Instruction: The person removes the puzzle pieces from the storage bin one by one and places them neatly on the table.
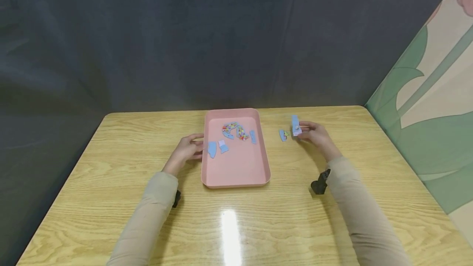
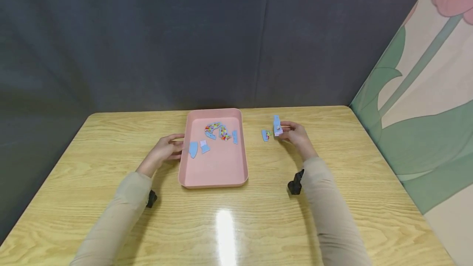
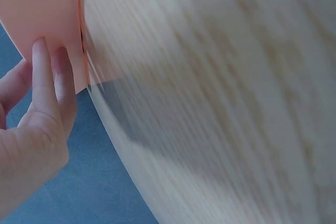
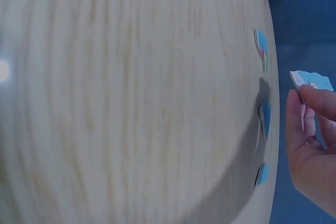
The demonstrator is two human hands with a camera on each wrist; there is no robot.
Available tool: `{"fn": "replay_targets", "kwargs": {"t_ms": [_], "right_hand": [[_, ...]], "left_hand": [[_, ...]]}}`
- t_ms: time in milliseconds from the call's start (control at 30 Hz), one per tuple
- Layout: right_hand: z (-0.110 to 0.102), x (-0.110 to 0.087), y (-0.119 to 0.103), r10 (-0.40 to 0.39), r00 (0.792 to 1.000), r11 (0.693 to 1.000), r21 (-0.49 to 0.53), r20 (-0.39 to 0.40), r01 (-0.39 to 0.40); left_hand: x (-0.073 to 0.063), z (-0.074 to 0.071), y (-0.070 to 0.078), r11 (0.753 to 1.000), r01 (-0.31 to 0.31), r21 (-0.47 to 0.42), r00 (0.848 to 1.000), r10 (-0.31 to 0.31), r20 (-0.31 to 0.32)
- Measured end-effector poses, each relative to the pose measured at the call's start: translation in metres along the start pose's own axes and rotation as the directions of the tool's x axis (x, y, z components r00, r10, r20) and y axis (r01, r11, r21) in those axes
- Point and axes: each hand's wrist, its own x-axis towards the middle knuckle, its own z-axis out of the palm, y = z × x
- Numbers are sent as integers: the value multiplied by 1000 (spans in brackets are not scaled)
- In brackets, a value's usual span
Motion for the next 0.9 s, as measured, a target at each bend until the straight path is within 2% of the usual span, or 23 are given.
{"fn": "replay_targets", "kwargs": {"t_ms": [200, 467, 667, 900], "right_hand": [[-18, -5, 6, 26, 999, 999, 40, -33, -24], [-42, -13, 16, 41, 997, 998, 39, -63, -39], [-56, -18, 21, 42, 996, 998, 49, -83, -38], [-69, -24, 27, 41, 995, 993, 111, -96, -30]], "left_hand": [[-1, 0, 0, 1000, -2, 1, 1000, 2, -1], [-4, -2, -1, 999, -44, 4, 999, 44, 15], [-2, 1, 0, 1000, -22, 13, 1000, 22, 2], [-4, 1, 0, 1000, -15, 21, 1000, 15, -8]]}}
